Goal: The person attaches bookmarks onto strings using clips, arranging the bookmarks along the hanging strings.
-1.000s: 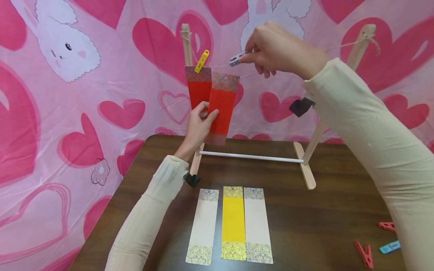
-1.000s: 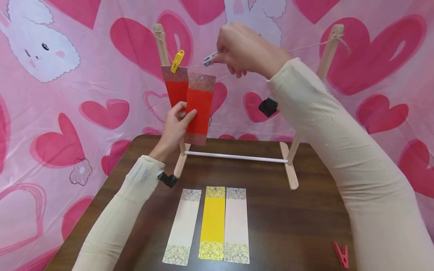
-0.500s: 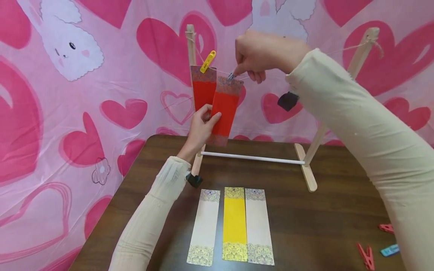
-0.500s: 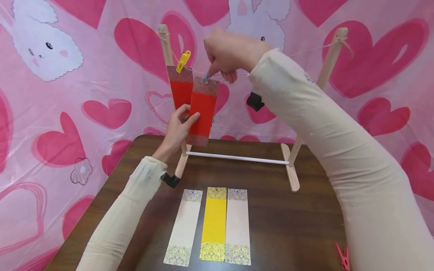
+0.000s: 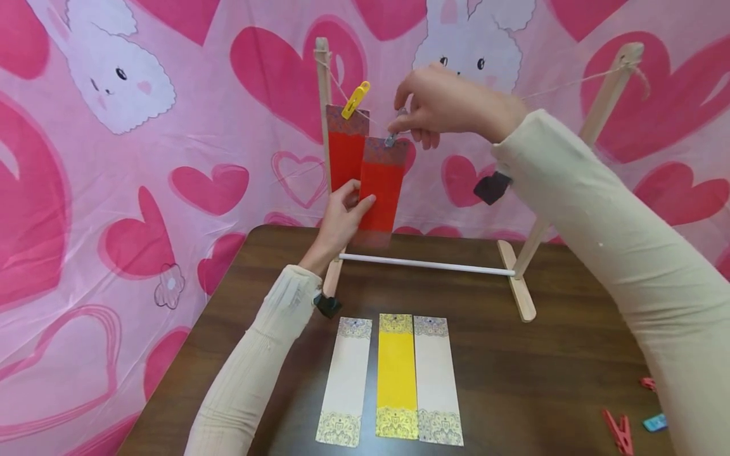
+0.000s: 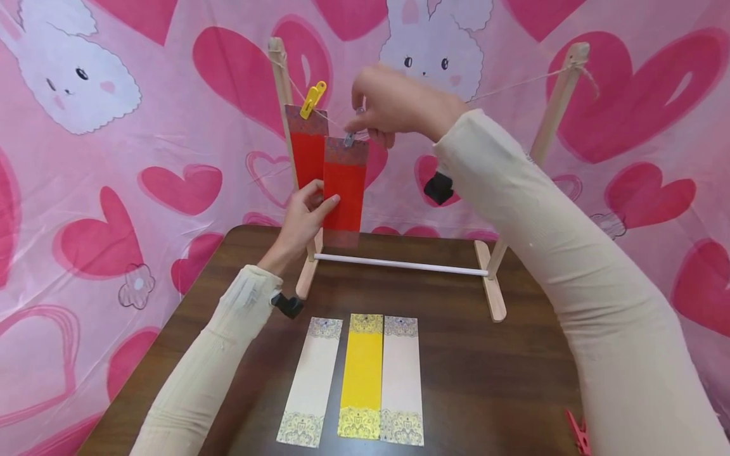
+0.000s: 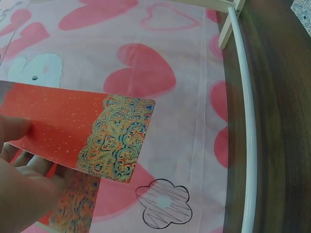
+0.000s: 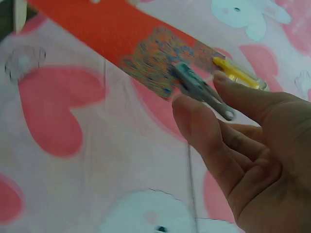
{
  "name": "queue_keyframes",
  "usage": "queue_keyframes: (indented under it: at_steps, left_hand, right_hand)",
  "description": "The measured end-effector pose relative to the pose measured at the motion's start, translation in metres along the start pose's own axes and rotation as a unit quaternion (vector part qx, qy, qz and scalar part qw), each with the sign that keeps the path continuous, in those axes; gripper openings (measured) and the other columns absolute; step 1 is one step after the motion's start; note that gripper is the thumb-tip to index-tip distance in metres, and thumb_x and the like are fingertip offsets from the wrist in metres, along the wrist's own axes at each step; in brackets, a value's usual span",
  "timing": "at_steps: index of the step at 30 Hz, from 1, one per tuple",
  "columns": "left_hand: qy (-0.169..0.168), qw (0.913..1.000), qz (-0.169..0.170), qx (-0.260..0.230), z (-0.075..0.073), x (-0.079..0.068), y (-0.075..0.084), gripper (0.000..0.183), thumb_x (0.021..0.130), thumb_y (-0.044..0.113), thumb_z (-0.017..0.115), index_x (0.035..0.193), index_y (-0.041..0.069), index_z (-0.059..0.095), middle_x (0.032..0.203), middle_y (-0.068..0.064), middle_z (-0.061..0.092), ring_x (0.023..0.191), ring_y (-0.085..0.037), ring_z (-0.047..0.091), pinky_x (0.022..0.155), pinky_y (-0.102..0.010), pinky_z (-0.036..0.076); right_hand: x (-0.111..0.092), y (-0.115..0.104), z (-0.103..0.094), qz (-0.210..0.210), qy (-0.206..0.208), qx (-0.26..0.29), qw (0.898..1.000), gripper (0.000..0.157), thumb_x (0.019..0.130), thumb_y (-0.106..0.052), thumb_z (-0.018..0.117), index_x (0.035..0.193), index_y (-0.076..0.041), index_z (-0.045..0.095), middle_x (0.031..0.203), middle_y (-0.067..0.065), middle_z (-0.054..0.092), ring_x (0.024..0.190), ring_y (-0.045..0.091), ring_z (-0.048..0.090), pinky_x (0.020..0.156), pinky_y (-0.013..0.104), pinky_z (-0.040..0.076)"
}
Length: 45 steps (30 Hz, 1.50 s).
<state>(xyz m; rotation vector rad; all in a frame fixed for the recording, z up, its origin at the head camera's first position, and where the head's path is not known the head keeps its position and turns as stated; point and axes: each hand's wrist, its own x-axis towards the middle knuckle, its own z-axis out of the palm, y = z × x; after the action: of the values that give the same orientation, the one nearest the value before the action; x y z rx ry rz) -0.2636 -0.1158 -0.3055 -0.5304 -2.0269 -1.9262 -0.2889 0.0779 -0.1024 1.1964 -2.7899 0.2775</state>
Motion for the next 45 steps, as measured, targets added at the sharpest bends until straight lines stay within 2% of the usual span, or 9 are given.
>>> queue_keyframes:
  at_steps: [4,9,11,13,16,21,24,36,45]
  left_hand:
    - [-0.010,0.9998,0.002,0.016,0.005,0.001,-0.001,0.015,0.096,0.003,0.064,0.108,-0.005,0.059,0.095,-0.022,0.068,0.083,-0.025,0.065,0.080,-0.032,0.057]
    - [-0.027,0.9978,-0.004,0.061,0.006,-0.001,-0.004,0.018,0.097,0.007,0.063,0.111,-0.003,0.058,0.084,-0.023,0.063,0.071,-0.032,0.055,0.063,-0.027,0.047]
    - [-0.031,0.9971,-0.013,0.067,0.005,-0.004,-0.007,0.022,0.097,0.006,0.062,0.116,-0.004,0.058,0.090,-0.025,0.065,0.076,-0.034,0.059,0.067,-0.027,0.051]
    - [-0.036,0.9965,-0.020,0.072,0.003,-0.008,-0.012,0.026,0.098,0.005,0.061,0.122,-0.005,0.057,0.102,-0.024,0.067,0.089,-0.033,0.064,0.079,-0.029,0.055]
    - [-0.047,0.9955,-0.025,0.078,-0.002,-0.016,-0.018,0.031,0.097,0.003,0.061,0.127,-0.005,0.056,0.120,-0.021,0.066,0.110,-0.028,0.065,0.096,-0.036,0.052]
    - [-0.061,0.9908,-0.027,0.118,-0.014,-0.036,-0.026,0.032,0.096,0.003,0.063,0.128,0.000,0.057,0.121,-0.020,0.066,0.115,-0.027,0.063,0.102,-0.039,0.048]
    - [-0.066,0.9868,-0.033,0.144,-0.022,-0.049,-0.029,0.032,0.095,0.002,0.064,0.126,0.003,0.057,0.118,-0.017,0.068,0.112,-0.027,0.064,0.100,-0.041,0.050]
    - [-0.099,0.9732,-0.066,0.197,-0.042,-0.097,-0.026,0.032,0.095,0.007,0.066,0.126,0.008,0.057,0.120,-0.012,0.064,0.114,-0.025,0.061,0.099,-0.048,0.050]
    - [-0.105,0.9655,-0.071,0.227,-0.051,-0.120,-0.022,0.035,0.093,0.006,0.069,0.125,0.011,0.058,0.119,-0.008,0.064,0.113,-0.030,0.059,0.092,-0.048,0.054]
  right_hand:
    - [-0.011,0.011,0.010,0.018,0.035,0.058,0.998,0.052,0.097,-0.029,0.065,0.134,0.004,0.054,0.080,0.014,0.072,0.061,0.015,0.071,0.060,0.018,0.055]
    - [-0.021,0.020,0.019,0.064,0.032,0.120,0.990,0.063,0.099,-0.037,0.060,0.143,0.005,0.043,0.078,0.013,0.072,0.060,0.019,0.071,0.061,0.024,0.057]
    - [-0.024,0.022,0.022,0.068,0.035,0.136,0.988,0.065,0.100,-0.038,0.059,0.147,0.002,0.040,0.078,0.013,0.071,0.061,0.020,0.071,0.061,0.026,0.057]
    - [-0.030,0.024,0.025,0.069,0.047,0.150,0.985,0.066,0.099,-0.037,0.060,0.150,-0.002,0.036,0.079,0.013,0.070,0.061,0.021,0.071,0.061,0.027,0.058]
    - [-0.045,0.027,0.032,0.055,0.085,0.161,0.982,0.064,0.099,-0.034,0.060,0.151,-0.009,0.033,0.079,0.013,0.068,0.060,0.022,0.069,0.059,0.027,0.057]
    - [-0.076,0.034,0.050,0.024,0.146,0.154,0.977,0.054,0.100,-0.029,0.061,0.147,-0.012,0.042,0.074,0.008,0.068,0.059,0.020,0.065,0.058,0.025,0.056]
    - [-0.094,0.040,0.064,0.020,0.155,0.144,0.977,0.049,0.099,-0.028,0.062,0.144,-0.012,0.047,0.071,0.004,0.068,0.057,0.016,0.064,0.057,0.024,0.055]
    - [-0.156,0.056,0.110,0.046,0.141,0.169,0.975,0.033,0.098,-0.022,0.065,0.129,-0.011,0.061,0.067,-0.002,0.064,0.053,0.010,0.062,0.052,0.029,0.055]
    - [-0.193,0.058,0.133,0.067,0.139,0.192,0.969,0.026,0.098,-0.021,0.065,0.123,-0.013,0.065,0.068,-0.007,0.064,0.056,0.010,0.061,0.049,0.028,0.051]
